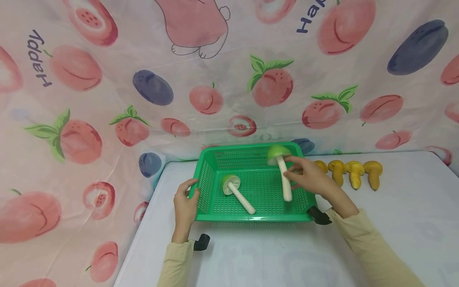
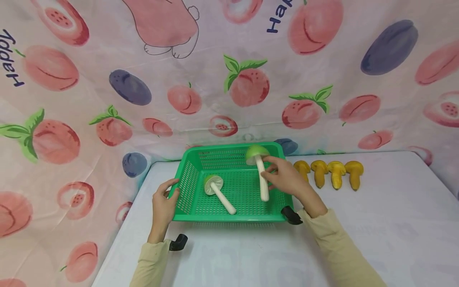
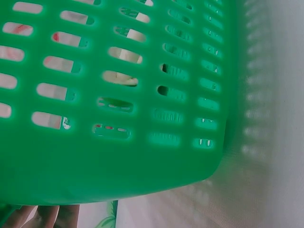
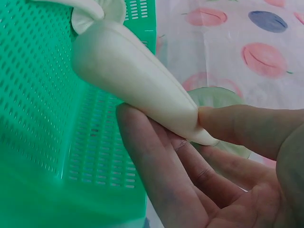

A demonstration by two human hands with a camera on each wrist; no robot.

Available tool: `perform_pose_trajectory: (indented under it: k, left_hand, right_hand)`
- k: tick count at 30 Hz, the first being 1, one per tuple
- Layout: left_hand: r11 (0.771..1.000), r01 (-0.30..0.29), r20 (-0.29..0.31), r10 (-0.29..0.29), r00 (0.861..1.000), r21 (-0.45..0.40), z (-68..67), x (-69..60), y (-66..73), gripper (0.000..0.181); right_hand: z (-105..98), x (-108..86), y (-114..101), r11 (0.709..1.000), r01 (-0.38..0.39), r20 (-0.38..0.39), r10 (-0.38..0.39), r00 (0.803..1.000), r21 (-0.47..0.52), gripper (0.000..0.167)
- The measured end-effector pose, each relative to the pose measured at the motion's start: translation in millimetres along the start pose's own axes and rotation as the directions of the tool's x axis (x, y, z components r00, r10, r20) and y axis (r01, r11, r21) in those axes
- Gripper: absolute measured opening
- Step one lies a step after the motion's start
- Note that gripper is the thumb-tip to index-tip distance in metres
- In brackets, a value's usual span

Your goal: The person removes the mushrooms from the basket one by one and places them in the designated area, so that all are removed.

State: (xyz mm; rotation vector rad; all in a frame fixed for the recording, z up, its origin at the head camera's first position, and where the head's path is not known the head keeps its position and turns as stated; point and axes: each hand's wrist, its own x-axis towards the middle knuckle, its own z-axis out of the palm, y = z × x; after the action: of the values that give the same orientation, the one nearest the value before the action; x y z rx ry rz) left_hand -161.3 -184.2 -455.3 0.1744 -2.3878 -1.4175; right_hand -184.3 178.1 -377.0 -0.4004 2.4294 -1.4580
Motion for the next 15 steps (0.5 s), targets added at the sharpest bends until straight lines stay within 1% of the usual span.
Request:
perform_pose_trajectory:
  k: [5,10,15]
  left_hand:
    - [1.000,0.004,-0.002,-0.004,1.000,0.002,-0.2,0.0,0.1,0.032]
    - [1.000,-0.002,-0.001,0.002,1.000,0.007,-0.6,-0.5,1.0,0.031]
    - [1.000,0.009,0.001,-0.009,1.000,0.005,-0.5,-0.3,2.1,0.031]
  right_hand:
    - [-6.4,-7.2,4.4,1.000,-0.013,-0.008,0.013,1.000,0.026,0.059]
    - [-11.3,-13.6,5.7,1.000,-0.009,-0.038,0.010,0.999,0.005,0.060]
    - [-16.2,-19.8,10.4,1.000,-0.001,-0.051,0.001,0.999,-0.002,0.058]
